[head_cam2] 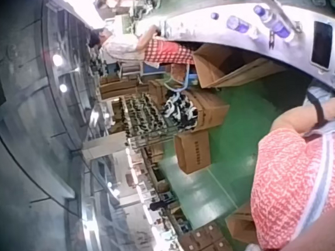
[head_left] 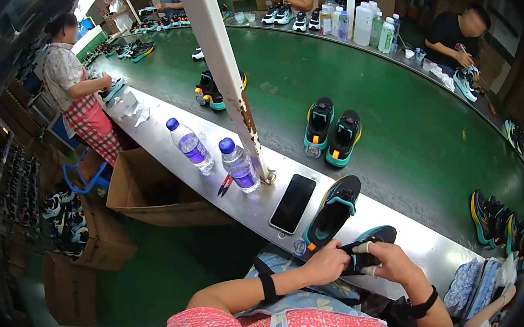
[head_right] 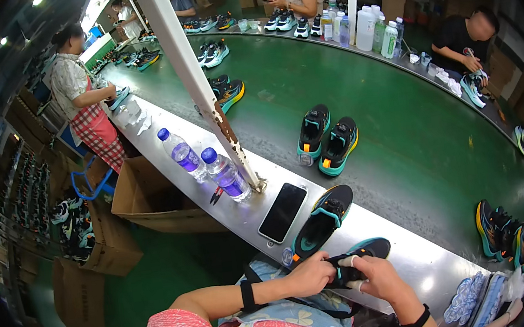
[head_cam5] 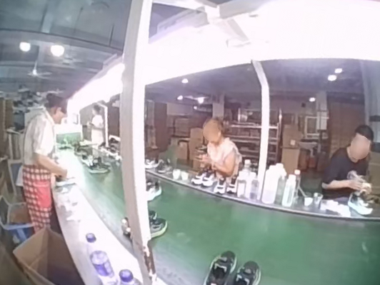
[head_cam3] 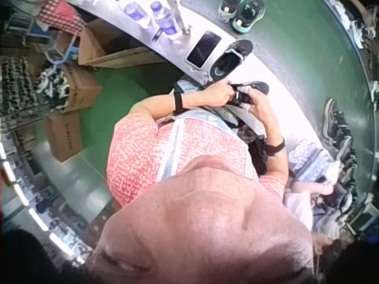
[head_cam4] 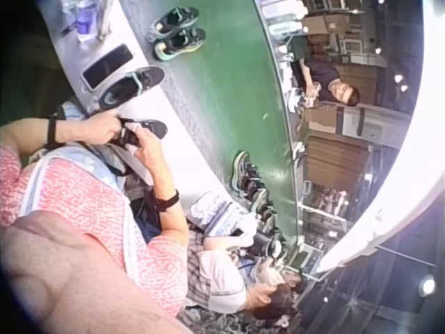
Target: Cleaning and inspecting shoes on a manufacturing conveyor line.
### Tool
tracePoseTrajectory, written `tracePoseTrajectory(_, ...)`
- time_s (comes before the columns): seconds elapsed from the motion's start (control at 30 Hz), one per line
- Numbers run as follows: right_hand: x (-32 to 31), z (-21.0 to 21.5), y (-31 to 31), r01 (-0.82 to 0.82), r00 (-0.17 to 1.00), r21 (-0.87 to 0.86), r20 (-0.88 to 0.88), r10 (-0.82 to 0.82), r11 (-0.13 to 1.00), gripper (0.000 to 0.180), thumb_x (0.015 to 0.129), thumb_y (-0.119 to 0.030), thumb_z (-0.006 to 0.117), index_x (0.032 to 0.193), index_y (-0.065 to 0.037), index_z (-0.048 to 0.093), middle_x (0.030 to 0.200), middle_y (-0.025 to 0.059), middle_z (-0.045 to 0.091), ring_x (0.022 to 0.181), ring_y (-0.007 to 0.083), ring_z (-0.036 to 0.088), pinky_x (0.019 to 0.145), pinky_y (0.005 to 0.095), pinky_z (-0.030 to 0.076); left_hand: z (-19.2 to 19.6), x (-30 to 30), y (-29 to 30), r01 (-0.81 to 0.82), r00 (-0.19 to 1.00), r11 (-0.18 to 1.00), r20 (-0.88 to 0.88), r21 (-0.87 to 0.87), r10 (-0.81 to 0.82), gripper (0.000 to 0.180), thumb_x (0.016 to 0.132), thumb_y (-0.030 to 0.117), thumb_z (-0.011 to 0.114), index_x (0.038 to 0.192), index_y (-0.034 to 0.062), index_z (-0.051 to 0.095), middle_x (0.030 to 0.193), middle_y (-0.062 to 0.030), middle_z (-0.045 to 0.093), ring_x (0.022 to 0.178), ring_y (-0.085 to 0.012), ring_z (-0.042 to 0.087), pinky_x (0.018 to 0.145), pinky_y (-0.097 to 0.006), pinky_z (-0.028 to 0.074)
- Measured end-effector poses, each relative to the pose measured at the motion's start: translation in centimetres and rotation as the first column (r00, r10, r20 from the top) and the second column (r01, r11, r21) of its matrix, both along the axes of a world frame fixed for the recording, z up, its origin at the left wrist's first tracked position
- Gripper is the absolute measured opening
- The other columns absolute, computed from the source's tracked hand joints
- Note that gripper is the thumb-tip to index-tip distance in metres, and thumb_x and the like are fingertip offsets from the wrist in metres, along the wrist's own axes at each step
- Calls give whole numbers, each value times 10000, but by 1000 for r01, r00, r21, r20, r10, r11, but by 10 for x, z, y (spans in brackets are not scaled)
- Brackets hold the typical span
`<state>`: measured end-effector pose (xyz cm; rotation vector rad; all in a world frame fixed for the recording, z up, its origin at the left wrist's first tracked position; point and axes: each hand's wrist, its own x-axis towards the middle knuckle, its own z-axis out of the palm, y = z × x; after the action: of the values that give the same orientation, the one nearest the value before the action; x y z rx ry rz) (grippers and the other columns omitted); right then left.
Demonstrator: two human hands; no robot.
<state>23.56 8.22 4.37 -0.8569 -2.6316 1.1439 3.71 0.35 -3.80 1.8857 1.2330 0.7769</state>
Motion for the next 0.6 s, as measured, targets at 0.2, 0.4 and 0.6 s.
tracePoseTrajectory(0.2,4,17,1,-104,967,114,245,74,988,555,649,-91,763,1176,-123,592,841,127,604,807,340,616,689,418,502,2,6,6,-51,998,993,24,-102,54,171,768,53,487,733,30,653,845,-141,656,1021,-355,517,905,-444,424)
tracePoseTrajectory(0.4,9,21,-12,-58,974,89,222,36,994,616,603,0,721,1187,-129,574,833,136,542,794,349,571,684,426,483,58,2,2,66,976,988,-197,-141,-94,440,913,400,539,753,18,688,709,-165,642,808,-346,615,778,-414,466)
tracePoseTrajectory(0.6,23,1,-14,136,973,-228,-154,-174,964,534,790,-77,708,1302,-127,564,962,125,613,802,290,579,751,336,488,52,-3,22,137,980,570,193,-810,38,510,912,492,544,977,20,729,594,-85,650,457,-117,551,433,-259,412)
